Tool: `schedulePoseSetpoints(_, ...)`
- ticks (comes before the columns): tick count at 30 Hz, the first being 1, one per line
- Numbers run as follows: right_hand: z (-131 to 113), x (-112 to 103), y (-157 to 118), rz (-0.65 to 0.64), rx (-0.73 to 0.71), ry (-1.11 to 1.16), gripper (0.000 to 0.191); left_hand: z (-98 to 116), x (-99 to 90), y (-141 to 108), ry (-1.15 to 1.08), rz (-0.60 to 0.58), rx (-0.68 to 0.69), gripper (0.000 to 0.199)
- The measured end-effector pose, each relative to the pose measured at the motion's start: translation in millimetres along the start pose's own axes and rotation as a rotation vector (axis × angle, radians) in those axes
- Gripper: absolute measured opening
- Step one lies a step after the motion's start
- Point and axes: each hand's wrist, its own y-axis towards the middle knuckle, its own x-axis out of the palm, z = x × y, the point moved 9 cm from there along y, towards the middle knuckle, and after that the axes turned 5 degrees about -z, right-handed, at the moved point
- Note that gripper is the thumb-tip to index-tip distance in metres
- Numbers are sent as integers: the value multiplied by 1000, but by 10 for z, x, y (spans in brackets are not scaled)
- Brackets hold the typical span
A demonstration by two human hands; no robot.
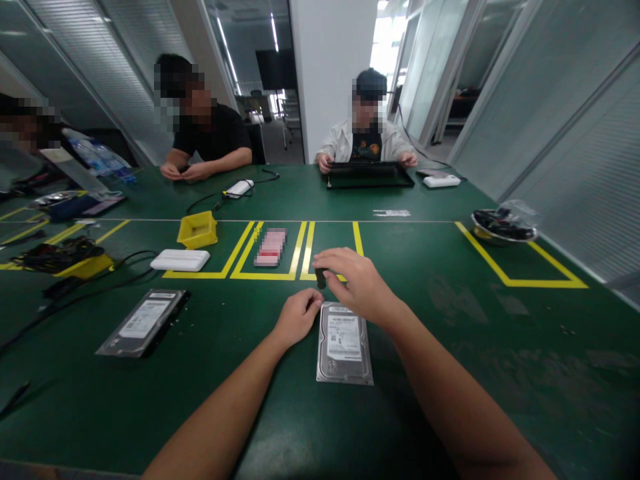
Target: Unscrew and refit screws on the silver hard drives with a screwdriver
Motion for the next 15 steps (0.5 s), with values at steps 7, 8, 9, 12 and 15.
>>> schedulePoseSetpoints(7,-13,-7,5,-8,16,-16,25,27,-10,-4,-3,3,5,14)
schedulePoseSetpoints(8,-18,-8,5,-8,11,-20,26,28,-11,-4,-3,4,5,14)
schedulePoseSetpoints(9,-21,-7,6,-10,7,-23,26,28,-12,-3,-3,5,4,15)
schedulePoseSetpoints(12,-21,-1,7,-18,6,-30,28,19,-14,-2,-5,8,2,15)
schedulePoseSetpoints(15,-15,8,6,-24,14,-37,29,13,-11,-1,-4,7,0,15)
